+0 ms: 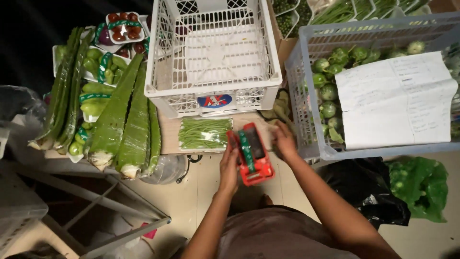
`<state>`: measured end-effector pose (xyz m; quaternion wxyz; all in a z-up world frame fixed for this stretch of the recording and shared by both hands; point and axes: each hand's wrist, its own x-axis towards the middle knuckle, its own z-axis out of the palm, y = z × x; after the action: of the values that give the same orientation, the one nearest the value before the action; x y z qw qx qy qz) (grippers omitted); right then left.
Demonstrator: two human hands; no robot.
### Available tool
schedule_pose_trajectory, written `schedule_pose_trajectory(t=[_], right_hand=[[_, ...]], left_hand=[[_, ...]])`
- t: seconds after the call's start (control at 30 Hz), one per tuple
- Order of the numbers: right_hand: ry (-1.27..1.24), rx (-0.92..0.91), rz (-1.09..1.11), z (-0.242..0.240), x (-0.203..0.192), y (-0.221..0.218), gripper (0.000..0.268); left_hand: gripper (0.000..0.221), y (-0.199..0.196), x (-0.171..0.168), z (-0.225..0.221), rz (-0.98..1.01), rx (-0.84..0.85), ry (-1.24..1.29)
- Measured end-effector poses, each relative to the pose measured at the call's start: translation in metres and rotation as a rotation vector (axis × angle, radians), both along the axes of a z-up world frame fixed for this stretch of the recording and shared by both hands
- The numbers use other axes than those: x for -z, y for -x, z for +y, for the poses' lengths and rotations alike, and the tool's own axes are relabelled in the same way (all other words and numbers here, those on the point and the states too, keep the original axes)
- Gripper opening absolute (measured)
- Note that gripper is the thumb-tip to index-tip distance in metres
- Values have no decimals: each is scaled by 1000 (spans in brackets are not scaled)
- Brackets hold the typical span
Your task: Packaging green beans by bundling them with tape and placing them into crates.
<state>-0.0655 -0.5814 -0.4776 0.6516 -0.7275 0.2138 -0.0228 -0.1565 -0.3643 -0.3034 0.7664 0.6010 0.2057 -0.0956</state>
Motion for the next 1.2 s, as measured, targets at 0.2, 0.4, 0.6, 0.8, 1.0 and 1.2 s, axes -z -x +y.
schedule_pose_trajectory(t=[0.2, 0.4, 0.6, 0.8, 1.0, 1.2], right_hand=[[-112, -96, 42, 85, -206, 107, 53], [-124, -74, 140, 52, -131, 86, 52], [197, -107, 137, 43, -101, 72, 50], [249, -11, 45, 25, -43, 70, 38], [156, 48, -101, 11, -3, 91, 12], [182, 51, -98, 30, -30, 84, 16]], left_hand=[[59, -45, 36, -25, -79, -8, -158], [63, -83, 102, -36, 24, 195, -597], [65, -49, 30, -37, -86, 210, -539], [48, -21, 98, -30, -156, -39, -350], [47, 30, 151, -32, -88, 14, -288], [66, 22, 131, -52, -145, 38, -270]])
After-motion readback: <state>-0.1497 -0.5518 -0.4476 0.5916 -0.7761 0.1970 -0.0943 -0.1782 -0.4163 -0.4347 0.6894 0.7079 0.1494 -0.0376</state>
